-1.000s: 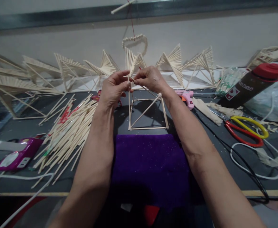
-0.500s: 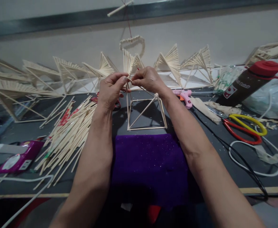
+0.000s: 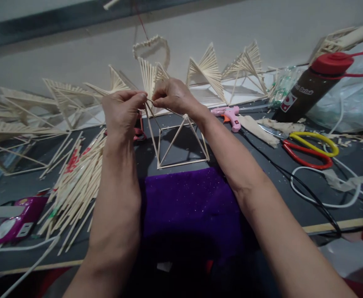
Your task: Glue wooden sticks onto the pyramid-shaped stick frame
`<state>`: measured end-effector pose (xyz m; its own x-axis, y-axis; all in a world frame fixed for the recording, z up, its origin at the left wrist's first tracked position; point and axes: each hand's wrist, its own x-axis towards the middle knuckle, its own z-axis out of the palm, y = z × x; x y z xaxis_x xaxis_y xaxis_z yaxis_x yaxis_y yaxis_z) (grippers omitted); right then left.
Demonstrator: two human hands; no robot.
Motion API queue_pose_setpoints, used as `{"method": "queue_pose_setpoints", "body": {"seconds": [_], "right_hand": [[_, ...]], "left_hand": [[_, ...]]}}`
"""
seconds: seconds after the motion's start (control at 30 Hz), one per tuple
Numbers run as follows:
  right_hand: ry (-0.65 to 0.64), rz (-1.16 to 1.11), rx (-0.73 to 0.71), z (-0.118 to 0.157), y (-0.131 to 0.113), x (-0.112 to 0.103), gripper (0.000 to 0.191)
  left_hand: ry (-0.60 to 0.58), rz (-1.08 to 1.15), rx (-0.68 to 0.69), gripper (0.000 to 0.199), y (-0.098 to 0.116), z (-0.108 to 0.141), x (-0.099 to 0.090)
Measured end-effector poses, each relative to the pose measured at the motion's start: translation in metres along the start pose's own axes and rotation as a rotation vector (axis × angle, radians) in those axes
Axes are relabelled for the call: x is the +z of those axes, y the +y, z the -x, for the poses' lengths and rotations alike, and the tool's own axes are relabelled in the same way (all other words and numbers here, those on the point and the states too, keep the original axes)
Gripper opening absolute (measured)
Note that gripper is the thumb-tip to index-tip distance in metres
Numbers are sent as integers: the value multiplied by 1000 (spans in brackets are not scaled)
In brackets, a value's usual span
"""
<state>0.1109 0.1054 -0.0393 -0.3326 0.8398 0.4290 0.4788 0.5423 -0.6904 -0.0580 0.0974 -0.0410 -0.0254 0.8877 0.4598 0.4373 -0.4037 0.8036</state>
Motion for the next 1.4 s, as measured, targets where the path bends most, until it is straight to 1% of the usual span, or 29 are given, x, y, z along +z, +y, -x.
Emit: {"method": "queue_pose_setpoints", "body": {"seconds": [0.23, 0.43, 0.53, 0.6, 0.67, 0.77, 0.87, 0.97, 1.1, 1.23, 1.33, 1.4], "right_hand": [[-4, -30, 15, 0, 0, -1, 17], [19, -49, 1, 2, -1, -4, 20], [99, -86, 48, 7, -4, -17, 23], [165, -114, 105, 11, -8, -31, 24], [205, -127, 151, 17, -14, -45, 23], [195, -113, 185, 32, -30, -64, 18], [164, -100, 191, 55, -47, -72, 17], [155, -85, 206, 82, -54, -72, 20], [131, -113, 242, 106, -50, -64, 30], [128, -149, 205, 111, -47, -55, 34], [128, -129, 163, 110, -46, -53, 36], [122, -118, 165, 108, -46, -53, 38]], "left_hand": [[6, -42, -22, 9, 3, -5, -1], [39, -4, -44, 9, 9, 0, 0], [50, 4, -41, 9, 12, 2, -1], [51, 6, -38, 9, 14, 2, -1], [52, 11, -36, 9, 14, 1, -1], [41, 21, -38, 10, 12, 0, -1], [32, 39, -26, 11, 10, -1, -1], [34, 62, -10, 11, 8, -1, -1], [54, 72, 1, 11, 7, -2, 0], [48, 66, 2, 10, 5, -3, 1], [43, 79, -9, 8, 4, -3, 1], [38, 83, -22, 6, 5, -3, 1]]}}
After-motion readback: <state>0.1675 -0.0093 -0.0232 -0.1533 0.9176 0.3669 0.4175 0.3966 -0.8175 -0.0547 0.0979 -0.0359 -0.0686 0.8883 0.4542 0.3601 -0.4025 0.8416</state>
